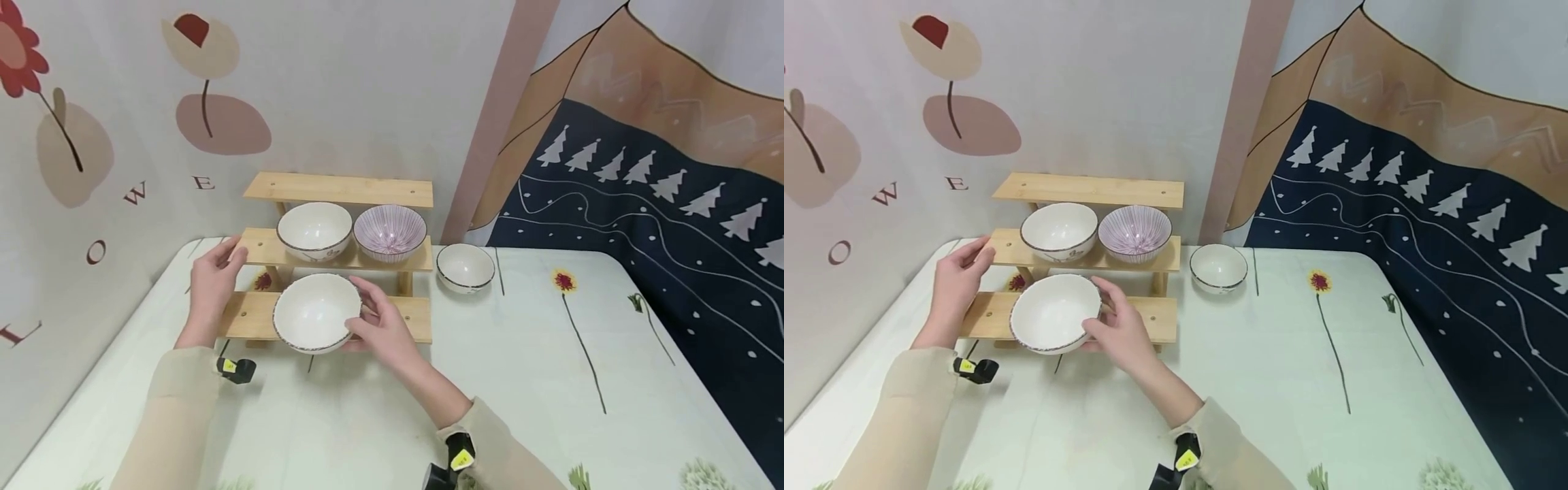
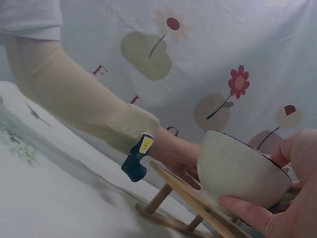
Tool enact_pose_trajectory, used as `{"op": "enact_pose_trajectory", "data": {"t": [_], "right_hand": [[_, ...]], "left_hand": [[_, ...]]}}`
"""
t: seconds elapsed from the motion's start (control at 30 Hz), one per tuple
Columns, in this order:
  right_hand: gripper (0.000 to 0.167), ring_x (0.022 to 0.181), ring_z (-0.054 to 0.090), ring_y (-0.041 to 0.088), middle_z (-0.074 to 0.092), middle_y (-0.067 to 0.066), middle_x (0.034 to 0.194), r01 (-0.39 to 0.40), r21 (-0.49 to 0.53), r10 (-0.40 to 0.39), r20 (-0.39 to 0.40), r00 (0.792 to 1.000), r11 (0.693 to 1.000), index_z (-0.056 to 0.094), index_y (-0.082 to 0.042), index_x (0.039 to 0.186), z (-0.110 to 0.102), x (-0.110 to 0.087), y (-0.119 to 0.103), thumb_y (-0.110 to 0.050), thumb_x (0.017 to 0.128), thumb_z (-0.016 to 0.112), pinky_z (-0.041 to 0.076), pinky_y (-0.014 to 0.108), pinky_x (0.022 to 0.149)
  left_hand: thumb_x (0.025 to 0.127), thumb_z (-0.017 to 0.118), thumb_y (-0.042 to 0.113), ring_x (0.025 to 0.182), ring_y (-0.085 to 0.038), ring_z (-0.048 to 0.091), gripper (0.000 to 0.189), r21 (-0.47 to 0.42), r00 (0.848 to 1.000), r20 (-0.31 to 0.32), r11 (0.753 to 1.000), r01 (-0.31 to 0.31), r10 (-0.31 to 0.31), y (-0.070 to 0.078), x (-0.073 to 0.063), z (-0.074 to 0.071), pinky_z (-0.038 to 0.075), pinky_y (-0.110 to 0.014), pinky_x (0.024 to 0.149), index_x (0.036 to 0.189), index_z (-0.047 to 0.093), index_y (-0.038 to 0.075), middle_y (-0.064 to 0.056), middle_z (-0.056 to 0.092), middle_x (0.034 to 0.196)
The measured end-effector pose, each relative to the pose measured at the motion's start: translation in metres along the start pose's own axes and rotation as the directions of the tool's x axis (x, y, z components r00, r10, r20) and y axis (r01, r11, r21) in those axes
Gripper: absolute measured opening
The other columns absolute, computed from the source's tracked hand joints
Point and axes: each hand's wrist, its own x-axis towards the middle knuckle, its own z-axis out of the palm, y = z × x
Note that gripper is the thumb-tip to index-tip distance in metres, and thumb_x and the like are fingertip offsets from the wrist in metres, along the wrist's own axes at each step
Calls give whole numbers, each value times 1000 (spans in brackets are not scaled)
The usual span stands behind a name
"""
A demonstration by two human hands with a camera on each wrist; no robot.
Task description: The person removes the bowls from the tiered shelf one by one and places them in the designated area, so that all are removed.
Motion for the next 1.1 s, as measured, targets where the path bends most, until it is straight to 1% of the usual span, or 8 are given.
{"op": "enact_pose_trajectory", "data": {"t": [0.2,0.3,0.43,0.6,0.73,0.9,1.1], "right_hand": [[69,127,57,39,45,19,151,12,-25,-13,-10,1000,1000,35,-13,154,-17,-5,-10,4,89,52,65,43,80],[68,124,58,36,45,18,151,20,-37,-20,-20,1000,999,35,-13,153,-25,-8,-14,4,89,52,65,43,80],[68,121,60,33,45,18,151,26,-33,-27,-30,999,999,35,-13,153,-35,-11,-16,4,89,51,65,44,81],[68,117,62,31,45,17,152,20,-50,-23,-62,998,999,36,-13,153,-46,-16,-18,5,89,50,65,44,80],[69,117,62,30,44,17,152,12,-69,-17,-74,997,998,36,-13,153,-54,-20,-20,5,88,50,64,44,80],[67,118,62,31,44,17,152,14,-92,-23,-97,995,996,36,-11,153,-63,-26,-21,5,89,50,65,43,79],[65,111,65,24,45,17,149,5,-102,-18,-120,993,995,37,-12,152,-72,-31,-19,6,90,48,65,41,77]], "left_hand": [[103,46,46,143,-32,43,61,-22,1000,19,1000,-8,9,4,4,-1,37,-46,121,153,38,13,-10,38,158],[103,46,46,144,-32,41,61,-30,1000,27,999,-12,13,6,5,-2,36,-47,122,154,38,13,-10,37,159],[103,47,45,145,-31,40,60,-50,999,33,999,-2,4,8,6,-4,35,-45,122,154,37,13,-9,36,160],[103,47,45,145,-30,40,60,-64,999,40,998,9,-7,7,5,-2,35,-43,122,154,37,14,-9,36,159],[103,47,44,144,-30,42,60,-75,999,37,997,19,-16,5,3,-2,36,-42,122,153,38,14,-9,37,158],[102,48,44,143,-29,44,59,-79,999,34,997,14,-12,3,3,-1,38,-42,121,153,39,14,-8,38,158],[103,48,45,142,-30,45,59,-74,999,33,997,9,-6,-1,1,0,39,-43,121,153,40,14,-9,41,157]]}}
